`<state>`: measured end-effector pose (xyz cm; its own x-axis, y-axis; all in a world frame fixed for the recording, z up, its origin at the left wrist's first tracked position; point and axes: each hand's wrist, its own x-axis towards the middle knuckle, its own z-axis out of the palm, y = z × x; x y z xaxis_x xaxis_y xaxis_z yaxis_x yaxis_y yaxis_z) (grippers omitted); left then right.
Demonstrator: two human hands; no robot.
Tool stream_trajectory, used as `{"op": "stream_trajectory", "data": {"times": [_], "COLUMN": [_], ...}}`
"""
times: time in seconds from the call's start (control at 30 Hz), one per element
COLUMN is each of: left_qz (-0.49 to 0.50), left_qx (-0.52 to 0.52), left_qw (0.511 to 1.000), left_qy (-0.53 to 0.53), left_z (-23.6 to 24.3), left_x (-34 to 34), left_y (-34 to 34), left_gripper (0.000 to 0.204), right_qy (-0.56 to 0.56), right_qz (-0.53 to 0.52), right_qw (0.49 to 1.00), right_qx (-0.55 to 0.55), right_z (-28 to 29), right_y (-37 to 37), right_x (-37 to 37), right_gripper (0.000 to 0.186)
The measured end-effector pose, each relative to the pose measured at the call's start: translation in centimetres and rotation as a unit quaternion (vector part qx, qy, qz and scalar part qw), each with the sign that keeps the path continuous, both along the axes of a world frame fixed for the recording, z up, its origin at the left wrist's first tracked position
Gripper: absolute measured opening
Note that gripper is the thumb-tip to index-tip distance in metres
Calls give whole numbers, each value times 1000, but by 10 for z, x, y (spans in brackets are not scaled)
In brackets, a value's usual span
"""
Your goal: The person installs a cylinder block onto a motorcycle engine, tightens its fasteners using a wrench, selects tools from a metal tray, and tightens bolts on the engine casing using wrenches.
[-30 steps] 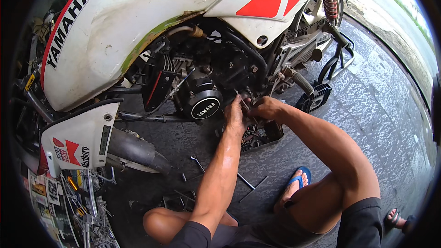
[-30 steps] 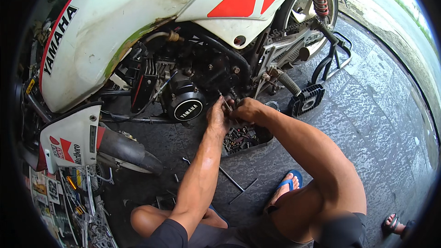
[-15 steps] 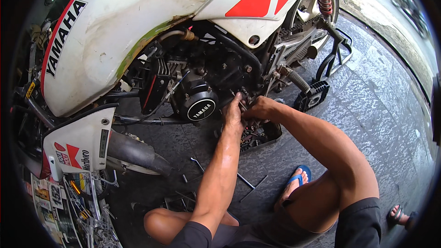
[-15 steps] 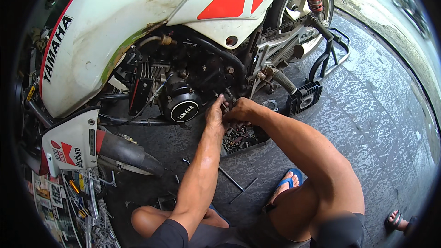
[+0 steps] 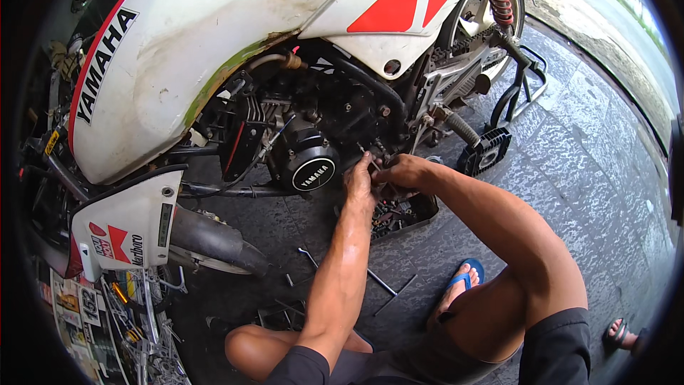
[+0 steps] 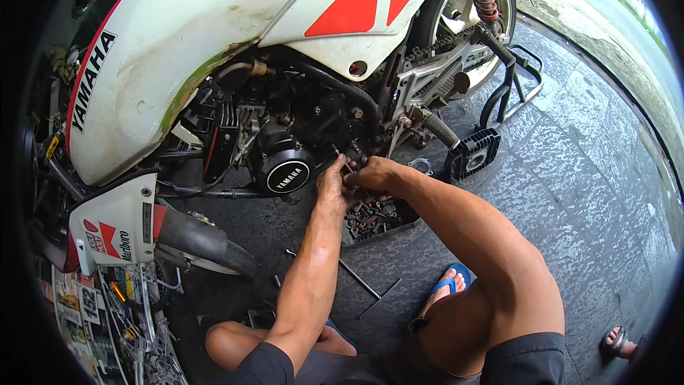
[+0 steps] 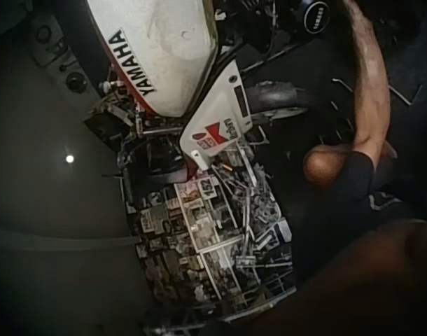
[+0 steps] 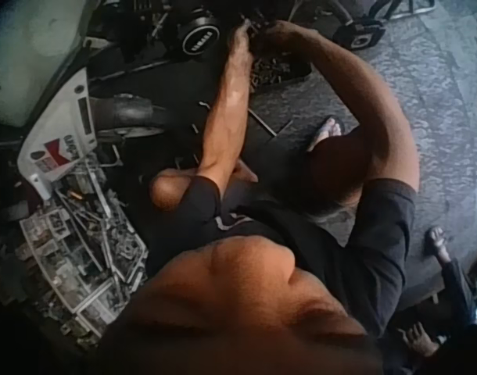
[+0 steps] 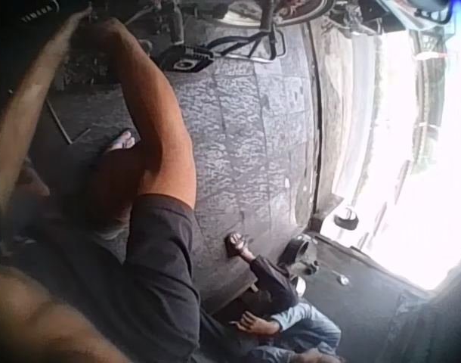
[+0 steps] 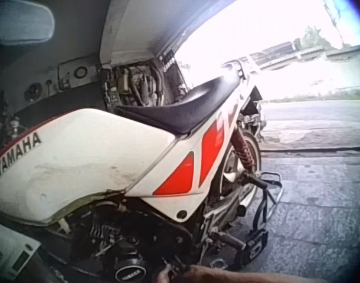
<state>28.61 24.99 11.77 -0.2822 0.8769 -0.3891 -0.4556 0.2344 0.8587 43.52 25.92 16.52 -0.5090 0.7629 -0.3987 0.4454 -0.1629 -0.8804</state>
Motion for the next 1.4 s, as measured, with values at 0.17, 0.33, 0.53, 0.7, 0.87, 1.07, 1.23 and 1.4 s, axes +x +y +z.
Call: {"op": "stream_trajectory", "data": {"times": [0.17, 0.33, 0.53, 0.7, 0.87, 1.07, 1.23, 1.4], "left_qz": [-16, -15, -3, 24, 50, 34, -42, -54], "left_qx": [-6, -34, 11, 15, 22, 22, -66, -120], "left_qw": [993, 999, 995, 998, 998, 995, 993, 957], "left_qy": [-114, 4, -103, -48, 14, -95, 88, 258], "left_z": [18, 15, 12, 2, -9, -4, -39, -115], "left_x": [6, -1, 11, -3, -15, 2, 30, 6], "left_y": [-9, -5, -6, 10, 20, 8, -25, -45], "left_gripper": [20, 19, 22, 23, 19, 13, 19, 29], "right_qy": [53, 15, 74, 55, 3, -207, -92, -66], "right_qz": [-66, -34, -79, -58, 23, 306, -86, -92], "right_qw": [995, 999, 990, 997, 998, 863, 934, 945], "right_qx": [-52, 0, -85, 12, 60, 344, 335, 305], "right_z": [-3, 21, -18, 2, 5, 0, 79, 81], "right_y": [4, -6, 14, 2, -2, 14, -14, -12], "right_x": [-2, -3, -2, -4, -8, 15, 9, -8], "right_gripper": [32, 30, 35, 39, 28, 22, 30, 32]}}
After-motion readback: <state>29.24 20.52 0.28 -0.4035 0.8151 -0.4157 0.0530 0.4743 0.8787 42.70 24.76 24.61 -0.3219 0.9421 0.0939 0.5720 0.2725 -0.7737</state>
